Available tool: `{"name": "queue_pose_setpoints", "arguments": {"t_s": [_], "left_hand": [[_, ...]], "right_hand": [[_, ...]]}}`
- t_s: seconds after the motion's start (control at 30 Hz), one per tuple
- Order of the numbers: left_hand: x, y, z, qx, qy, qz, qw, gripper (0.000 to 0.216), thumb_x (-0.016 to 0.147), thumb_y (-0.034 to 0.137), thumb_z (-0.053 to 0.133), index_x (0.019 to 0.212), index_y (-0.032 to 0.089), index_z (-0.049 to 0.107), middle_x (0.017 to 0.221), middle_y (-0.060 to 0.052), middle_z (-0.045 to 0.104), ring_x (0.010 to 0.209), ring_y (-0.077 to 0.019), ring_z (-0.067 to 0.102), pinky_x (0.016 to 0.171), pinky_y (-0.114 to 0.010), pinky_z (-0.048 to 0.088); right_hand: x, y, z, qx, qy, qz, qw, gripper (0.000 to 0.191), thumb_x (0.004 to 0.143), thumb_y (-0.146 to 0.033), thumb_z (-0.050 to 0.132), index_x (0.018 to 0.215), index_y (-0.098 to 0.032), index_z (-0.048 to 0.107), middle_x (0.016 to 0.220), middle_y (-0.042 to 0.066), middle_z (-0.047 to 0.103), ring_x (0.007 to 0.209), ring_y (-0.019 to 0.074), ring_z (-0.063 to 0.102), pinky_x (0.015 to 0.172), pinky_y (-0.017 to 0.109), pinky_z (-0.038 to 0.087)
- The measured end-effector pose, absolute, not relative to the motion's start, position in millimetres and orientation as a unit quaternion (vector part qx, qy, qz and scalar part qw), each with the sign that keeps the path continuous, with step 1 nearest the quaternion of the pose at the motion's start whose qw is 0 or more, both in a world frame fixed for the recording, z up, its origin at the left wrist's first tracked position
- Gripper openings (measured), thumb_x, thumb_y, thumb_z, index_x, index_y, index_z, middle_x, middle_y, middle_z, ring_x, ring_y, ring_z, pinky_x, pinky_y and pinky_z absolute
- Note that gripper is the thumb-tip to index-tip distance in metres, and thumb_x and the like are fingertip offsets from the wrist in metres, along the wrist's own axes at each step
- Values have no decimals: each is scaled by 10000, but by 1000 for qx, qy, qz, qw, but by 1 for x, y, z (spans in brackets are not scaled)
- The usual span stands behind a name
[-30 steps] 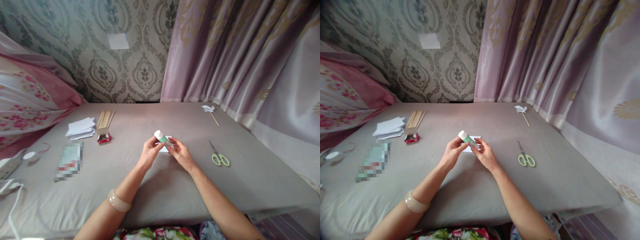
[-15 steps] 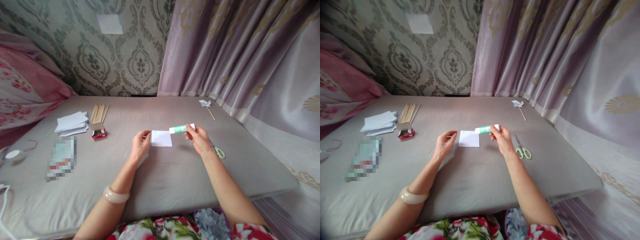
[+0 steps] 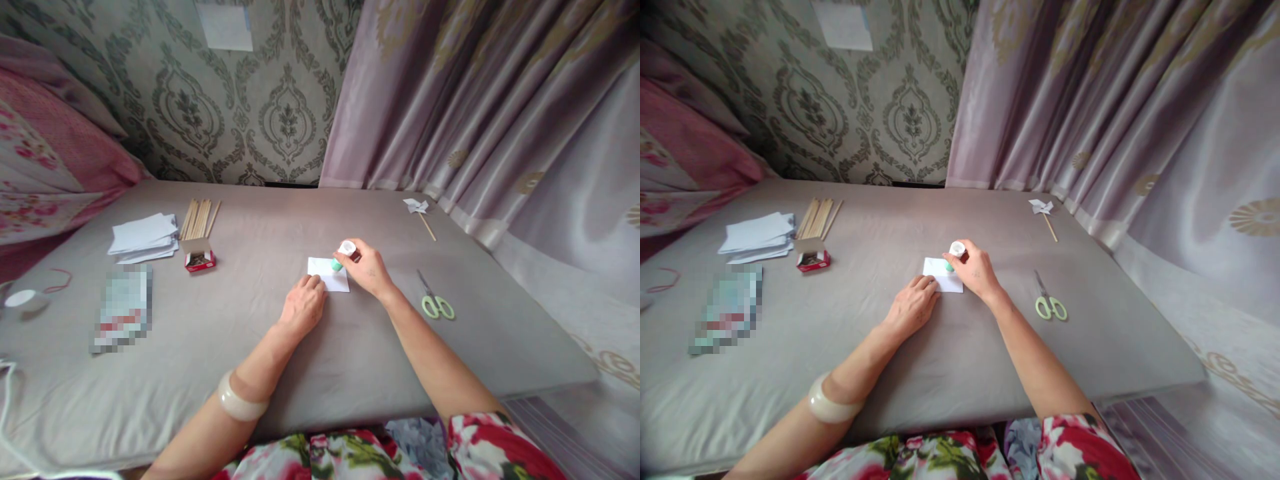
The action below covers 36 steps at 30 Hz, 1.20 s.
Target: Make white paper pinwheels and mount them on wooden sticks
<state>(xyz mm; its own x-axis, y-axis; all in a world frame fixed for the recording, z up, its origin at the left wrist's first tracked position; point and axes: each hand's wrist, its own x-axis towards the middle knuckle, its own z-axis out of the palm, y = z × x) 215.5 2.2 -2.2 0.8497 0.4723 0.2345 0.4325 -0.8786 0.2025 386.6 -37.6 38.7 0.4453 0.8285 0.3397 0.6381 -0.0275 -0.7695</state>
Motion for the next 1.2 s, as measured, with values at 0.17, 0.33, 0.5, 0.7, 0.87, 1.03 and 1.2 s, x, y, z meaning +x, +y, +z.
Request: {"name": "queue_pose_setpoints", "arguments": {"t_s": [0.17, 0.33, 0.5, 0.7, 0.87, 1.03, 1.2], "left_hand": [[215, -2, 1, 961, 245, 117, 55, 217, 931, 198, 361, 977, 175, 571, 1034, -96, 582, 1008, -221, 517, 866, -353, 469], [216, -3, 2, 961, 247, 117, 52, 211, 922, 180, 368, 969, 184, 574, 1019, -98, 579, 994, -228, 516, 852, -356, 467], [215, -3, 1, 959, 249, 124, 51, 222, 928, 220, 371, 1008, 198, 577, 1031, -96, 572, 989, -233, 514, 884, -378, 447], [215, -3, -4, 954, 259, 135, 63, 297, 930, 303, 385, 1157, 210, 551, 1217, -119, 522, 1079, -260, 493, 914, -410, 436], [216, -2, -12, 953, 242, 164, 78, 320, 929, 270, 386, 1180, 154, 548, 1261, -150, 515, 1236, -280, 415, 1023, -433, 381], [218, -1, -14, 954, 236, 167, 81, 301, 925, 255, 391, 1156, 156, 555, 1208, -148, 546, 1216, -265, 452, 1014, -424, 404], [218, -2, -12, 954, 238, 161, 81, 297, 926, 261, 382, 1133, 150, 564, 1199, -153, 546, 1229, -271, 443, 1012, -416, 408]], "right_hand": [[375, -32, 44, -721, -565, 90, 391, 289, 772, -416, 632, 972, -207, 632, 717, 3, 654, 617, 144, 568, 609, 247, 421], [369, -26, 45, -734, -582, 75, 342, 286, 786, -398, 632, 1010, -220, 631, 722, 8, 659, 642, 152, 581, 628, 250, 411], [368, -23, 43, -746, -567, 81, 340, 328, 759, -372, 661, 1043, -212, 622, 739, 8, 667, 645, 149, 582, 625, 246, 412], [372, -26, 42, -755, -560, 103, 325, 226, 740, -384, 671, 846, -190, 628, 726, 20, 679, 644, 150, 597, 596, 234, 401], [369, -26, 41, -761, -575, 97, 283, 209, 781, -367, 633, 867, -177, 634, 777, 64, 699, 697, 175, 625, 628, 247, 409], [365, -22, 41, -765, -580, 78, 269, 190, 807, -349, 600, 875, -172, 619, 802, 91, 707, 739, 196, 644, 647, 256, 420], [366, -22, 37, -768, -573, 64, 279, 197, 812, -339, 588, 903, -167, 617, 827, 106, 711, 792, 213, 663, 679, 262, 440]]}}
